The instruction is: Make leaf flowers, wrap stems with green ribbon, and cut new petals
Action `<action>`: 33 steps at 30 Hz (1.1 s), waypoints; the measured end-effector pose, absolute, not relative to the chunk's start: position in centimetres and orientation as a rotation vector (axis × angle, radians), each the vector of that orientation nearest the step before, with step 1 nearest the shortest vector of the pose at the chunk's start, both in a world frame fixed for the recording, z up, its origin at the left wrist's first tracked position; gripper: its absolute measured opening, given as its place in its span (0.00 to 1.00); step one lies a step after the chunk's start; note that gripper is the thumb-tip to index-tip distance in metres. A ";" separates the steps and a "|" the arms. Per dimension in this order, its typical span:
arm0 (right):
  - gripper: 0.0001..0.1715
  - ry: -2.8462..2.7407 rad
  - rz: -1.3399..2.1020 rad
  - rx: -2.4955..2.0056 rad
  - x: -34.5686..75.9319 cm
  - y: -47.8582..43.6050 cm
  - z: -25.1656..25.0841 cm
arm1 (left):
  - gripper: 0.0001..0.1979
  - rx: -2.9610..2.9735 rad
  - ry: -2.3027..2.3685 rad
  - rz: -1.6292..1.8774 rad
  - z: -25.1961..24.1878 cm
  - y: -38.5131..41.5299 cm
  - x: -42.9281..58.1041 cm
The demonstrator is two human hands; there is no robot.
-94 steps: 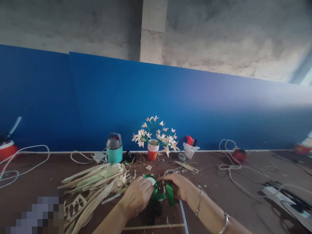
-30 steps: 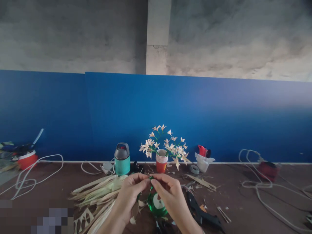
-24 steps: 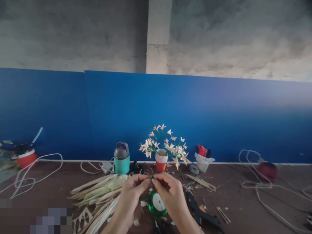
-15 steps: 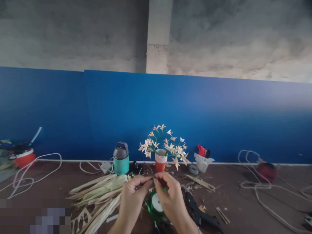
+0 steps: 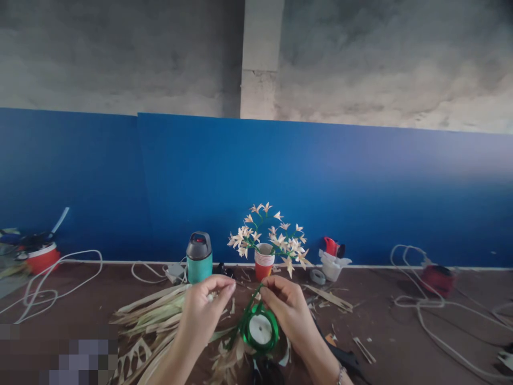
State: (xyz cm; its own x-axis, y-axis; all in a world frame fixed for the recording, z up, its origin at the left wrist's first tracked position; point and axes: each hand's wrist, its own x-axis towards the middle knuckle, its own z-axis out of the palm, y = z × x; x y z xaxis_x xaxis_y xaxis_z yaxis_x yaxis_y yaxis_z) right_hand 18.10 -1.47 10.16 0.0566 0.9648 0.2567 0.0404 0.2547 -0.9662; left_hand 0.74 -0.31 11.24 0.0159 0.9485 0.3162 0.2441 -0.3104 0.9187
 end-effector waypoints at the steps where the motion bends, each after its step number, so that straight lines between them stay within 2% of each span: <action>1: 0.16 -1.293 0.972 -1.071 18.1 -1.5 10.2 | 0.12 1.639 1.258 1.380 11.4 -0.3 0.6; 8: 0.15 -1.308 1.011 -1.081 18.1 -1.7 10.5 | 0.09 1.670 1.241 1.416 11.7 -0.2 0.7; 21: 0.15 -1.349 1.024 -1.112 18.2 -2.0 10.8 | 0.18 1.412 1.129 1.208 11.7 -0.5 0.7; 33: 0.13 -1.391 1.016 -1.109 18.2 -2.4 11.4 | 0.14 1.536 1.073 1.187 11.1 -0.5 1.3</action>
